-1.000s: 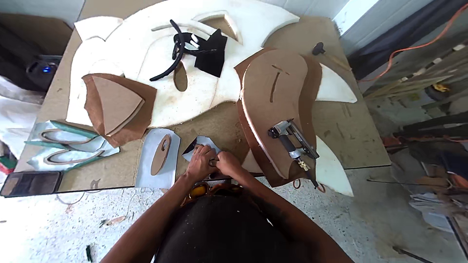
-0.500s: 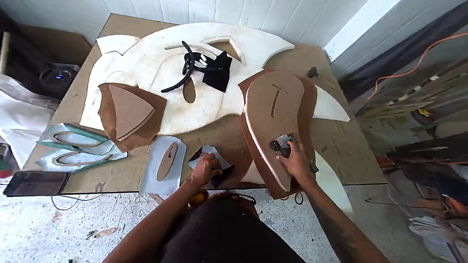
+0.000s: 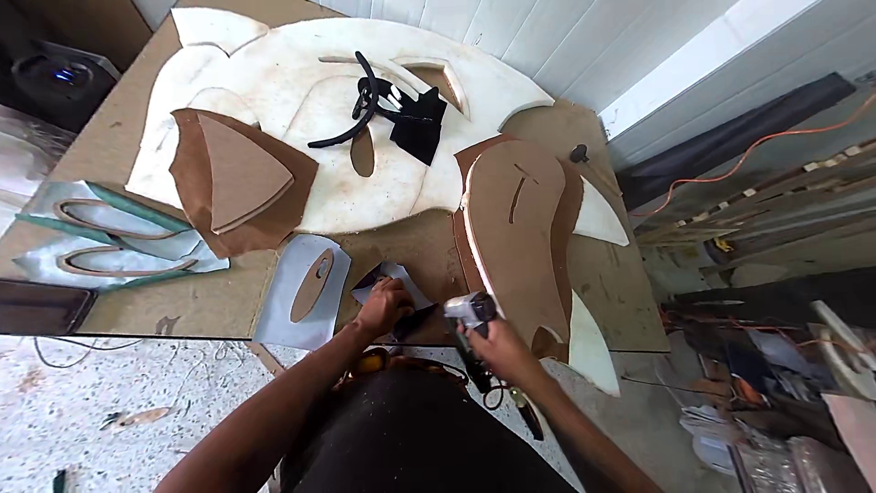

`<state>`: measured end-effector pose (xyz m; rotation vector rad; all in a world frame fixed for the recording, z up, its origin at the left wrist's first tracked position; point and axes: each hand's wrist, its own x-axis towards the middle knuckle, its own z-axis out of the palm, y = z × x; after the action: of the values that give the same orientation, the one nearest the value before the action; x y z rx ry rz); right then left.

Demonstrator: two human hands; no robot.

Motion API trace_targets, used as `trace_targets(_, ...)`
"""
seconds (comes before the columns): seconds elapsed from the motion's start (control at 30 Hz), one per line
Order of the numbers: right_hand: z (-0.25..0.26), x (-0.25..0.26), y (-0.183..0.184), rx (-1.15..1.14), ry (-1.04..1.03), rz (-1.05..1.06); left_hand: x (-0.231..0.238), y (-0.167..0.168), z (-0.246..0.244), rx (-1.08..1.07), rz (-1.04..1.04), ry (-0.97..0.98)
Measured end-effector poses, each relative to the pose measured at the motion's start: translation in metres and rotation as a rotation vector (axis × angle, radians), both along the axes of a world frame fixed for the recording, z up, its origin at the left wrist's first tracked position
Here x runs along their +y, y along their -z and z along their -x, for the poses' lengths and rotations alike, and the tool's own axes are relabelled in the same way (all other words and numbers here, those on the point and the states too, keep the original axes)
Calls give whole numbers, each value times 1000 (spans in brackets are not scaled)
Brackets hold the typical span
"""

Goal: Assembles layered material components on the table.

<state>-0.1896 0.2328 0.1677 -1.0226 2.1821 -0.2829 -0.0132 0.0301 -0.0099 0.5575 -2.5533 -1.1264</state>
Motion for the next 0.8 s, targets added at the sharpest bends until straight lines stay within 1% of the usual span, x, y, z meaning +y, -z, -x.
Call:
trace_targets(0.07,-28,-14,13,79,-98,-66,-1,-1,0,-18,-13,6)
trace_targets(0.17,-44,-23,31,158,-176,-125,-2,3,0,-3,-27,-1)
trace_targets(0.27,-47,-24,41,213,-186,-151,-3,6,-2,15,-41,19)
trace_targets(0.43,-54,-29,45,223,-216,-175,-4,14,0,22,-1,26)
trace_targets(0.63,-60,-32,47,225,-205,-171,-4,15,1,16,30,24)
trace_targets(0.8,-57,-29,51,225,-200,-159,-5,9,2,-8,30,19)
